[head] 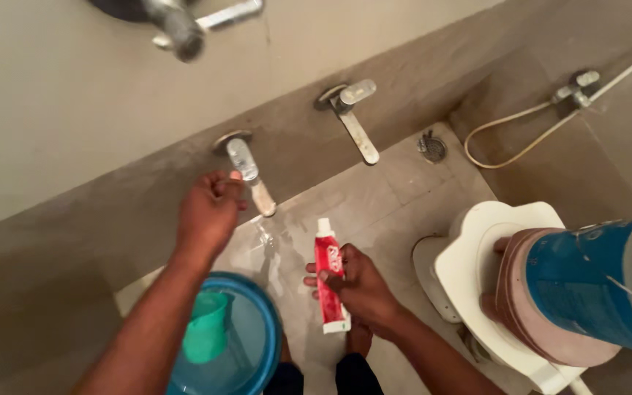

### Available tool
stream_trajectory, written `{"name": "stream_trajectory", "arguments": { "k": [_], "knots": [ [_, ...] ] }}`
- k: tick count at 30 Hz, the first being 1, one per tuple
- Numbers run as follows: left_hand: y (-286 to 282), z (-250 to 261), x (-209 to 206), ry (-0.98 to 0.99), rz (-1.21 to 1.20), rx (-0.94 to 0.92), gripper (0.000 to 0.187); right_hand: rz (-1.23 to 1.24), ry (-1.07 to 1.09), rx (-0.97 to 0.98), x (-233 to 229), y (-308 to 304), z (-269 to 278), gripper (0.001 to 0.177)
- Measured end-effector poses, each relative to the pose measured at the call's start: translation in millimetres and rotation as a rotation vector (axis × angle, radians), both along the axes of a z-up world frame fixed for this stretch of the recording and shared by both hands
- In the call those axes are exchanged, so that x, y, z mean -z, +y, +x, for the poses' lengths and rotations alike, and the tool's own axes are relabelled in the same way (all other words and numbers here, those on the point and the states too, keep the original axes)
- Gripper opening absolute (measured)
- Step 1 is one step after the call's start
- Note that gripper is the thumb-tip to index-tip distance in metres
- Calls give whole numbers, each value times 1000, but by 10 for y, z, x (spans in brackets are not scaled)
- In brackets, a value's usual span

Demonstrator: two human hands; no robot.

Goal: The person washes their hands, then rinses a yellow sponge under the tap and places it in a wall-mounted tray. They rinse a red toothpaste tube under the tap and place it in the tray. Finally, they rinse a pink soap dish under the tap and place it in the tray.

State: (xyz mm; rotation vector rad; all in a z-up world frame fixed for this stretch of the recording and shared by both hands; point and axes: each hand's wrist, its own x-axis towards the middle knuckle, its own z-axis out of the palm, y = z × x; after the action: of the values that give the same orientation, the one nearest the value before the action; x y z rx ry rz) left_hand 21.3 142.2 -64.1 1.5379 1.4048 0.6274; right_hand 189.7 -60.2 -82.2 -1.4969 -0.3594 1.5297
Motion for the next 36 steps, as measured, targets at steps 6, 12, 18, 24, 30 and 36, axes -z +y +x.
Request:
{"name": "stream_trajectory", "arguments": {
  "k": [6,12,18,24,30,36],
  "knots": [
    [273,196,249,-47,-205,78,33,65,92,1,808,275,-49,61],
    [409,200,353,-150,-276,75,34,-73,22,-6,1102,726,-142,57],
    [388,290,455,-227,-388,-15,31,-30,96,37,1306,1194,-259,40],
    [422,350,379,-253,-411,-2,33,-3,93,-55,1290,1350,-387,37],
    [444,351,304,-214,-488,-8,41,49,131,-96,1379,1401,-417,48],
    [467,383,329,-234,-403,51,33,43,185,-94,1372,1442,-398,47]
  ]
}}
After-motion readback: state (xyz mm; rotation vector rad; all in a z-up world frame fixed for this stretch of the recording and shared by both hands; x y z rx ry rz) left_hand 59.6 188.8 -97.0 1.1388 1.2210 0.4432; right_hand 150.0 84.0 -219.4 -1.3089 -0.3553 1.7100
